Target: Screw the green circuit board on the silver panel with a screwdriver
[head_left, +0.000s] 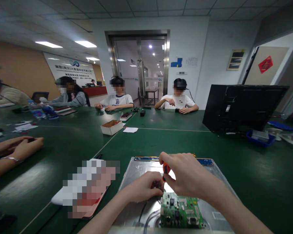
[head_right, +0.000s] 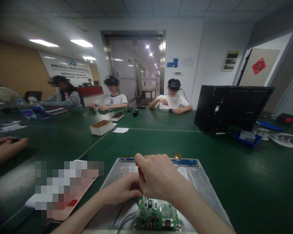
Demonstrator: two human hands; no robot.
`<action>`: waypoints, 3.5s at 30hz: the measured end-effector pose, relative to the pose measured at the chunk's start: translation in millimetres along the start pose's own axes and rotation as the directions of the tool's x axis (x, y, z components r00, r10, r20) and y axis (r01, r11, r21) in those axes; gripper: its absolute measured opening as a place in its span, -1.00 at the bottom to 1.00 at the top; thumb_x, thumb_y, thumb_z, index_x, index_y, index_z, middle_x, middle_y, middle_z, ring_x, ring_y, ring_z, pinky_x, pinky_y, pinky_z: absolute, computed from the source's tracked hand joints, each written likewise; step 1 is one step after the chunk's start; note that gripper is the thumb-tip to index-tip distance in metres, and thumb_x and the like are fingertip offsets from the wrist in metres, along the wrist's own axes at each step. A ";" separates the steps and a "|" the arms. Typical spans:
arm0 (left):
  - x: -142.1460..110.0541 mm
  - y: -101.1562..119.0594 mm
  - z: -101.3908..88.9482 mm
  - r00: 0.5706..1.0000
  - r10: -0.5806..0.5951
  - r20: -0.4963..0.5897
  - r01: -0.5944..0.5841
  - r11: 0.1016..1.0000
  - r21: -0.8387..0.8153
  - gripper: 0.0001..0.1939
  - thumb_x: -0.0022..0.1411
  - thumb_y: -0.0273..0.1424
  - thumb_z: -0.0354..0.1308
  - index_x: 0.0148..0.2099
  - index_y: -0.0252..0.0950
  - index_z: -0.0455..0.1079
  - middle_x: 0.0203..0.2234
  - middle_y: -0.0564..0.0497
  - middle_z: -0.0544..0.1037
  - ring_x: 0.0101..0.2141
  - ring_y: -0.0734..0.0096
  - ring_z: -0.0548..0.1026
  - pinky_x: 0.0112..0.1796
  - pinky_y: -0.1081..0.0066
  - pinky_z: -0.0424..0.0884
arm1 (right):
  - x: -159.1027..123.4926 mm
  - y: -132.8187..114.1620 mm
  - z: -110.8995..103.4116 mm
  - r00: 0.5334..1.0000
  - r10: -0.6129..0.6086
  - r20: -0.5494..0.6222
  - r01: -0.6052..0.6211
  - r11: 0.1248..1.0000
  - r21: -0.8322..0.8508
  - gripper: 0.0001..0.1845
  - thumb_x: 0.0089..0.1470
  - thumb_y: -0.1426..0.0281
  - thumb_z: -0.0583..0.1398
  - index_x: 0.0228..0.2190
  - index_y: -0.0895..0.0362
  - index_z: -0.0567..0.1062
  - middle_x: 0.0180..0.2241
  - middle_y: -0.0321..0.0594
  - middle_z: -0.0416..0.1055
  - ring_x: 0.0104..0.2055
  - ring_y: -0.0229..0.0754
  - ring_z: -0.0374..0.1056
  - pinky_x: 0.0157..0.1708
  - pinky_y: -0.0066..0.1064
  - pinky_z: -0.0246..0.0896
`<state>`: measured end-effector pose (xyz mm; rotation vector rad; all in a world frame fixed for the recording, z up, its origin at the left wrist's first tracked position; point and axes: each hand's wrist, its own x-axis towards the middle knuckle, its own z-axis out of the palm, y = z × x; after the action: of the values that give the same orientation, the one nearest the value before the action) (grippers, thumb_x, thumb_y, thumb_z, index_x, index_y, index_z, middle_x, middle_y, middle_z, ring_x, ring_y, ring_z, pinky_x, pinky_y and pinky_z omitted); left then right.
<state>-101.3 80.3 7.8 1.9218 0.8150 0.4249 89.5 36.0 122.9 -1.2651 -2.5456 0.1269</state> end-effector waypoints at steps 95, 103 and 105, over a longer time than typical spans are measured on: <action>0.9 0.4 -2.8 0.999 0.028 0.033 -0.029 1.000 0.011 -0.87 0.02 -0.60 0.15 -0.35 -0.30 0.39 -0.45 0.10 0.46 -0.40 0.41 0.41 -0.37 0.48 0.32 | 3.4 -0.1 2.3 0.998 0.042 -0.041 -0.044 0.998 -0.036 -0.80 0.00 0.49 0.21 -0.26 0.10 0.41 -0.36 -0.28 0.57 -0.41 -0.19 0.43 -0.52 -0.41 -0.24; -0.5 1.6 -2.3 0.999 0.020 0.026 -0.022 0.998 0.054 -0.86 0.02 -0.61 0.14 -0.35 -0.30 0.41 -0.45 0.10 0.48 -0.40 0.41 0.42 -0.38 0.49 0.30 | 5.2 2.5 6.1 0.998 0.034 -0.057 -0.037 0.997 -0.067 -0.82 0.01 0.45 0.25 -0.28 0.10 0.39 -0.37 -0.30 0.58 -0.42 -0.18 0.44 -0.54 -0.41 -0.29; 0.1 0.3 -2.9 1.000 0.024 0.019 -0.025 0.998 0.055 -0.85 0.00 -0.61 0.15 -0.34 -0.31 0.42 -0.45 0.09 0.48 -0.40 0.40 0.42 -0.38 0.49 0.30 | 5.0 2.9 6.2 0.998 0.033 -0.058 -0.037 0.997 -0.066 -0.83 0.01 0.45 0.24 -0.28 0.10 0.40 -0.37 -0.30 0.58 -0.42 -0.17 0.44 -0.54 -0.41 -0.29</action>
<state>-102.8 82.2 9.4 1.9860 0.7996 0.4020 87.0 42.0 117.5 -1.3188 -2.4994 0.0134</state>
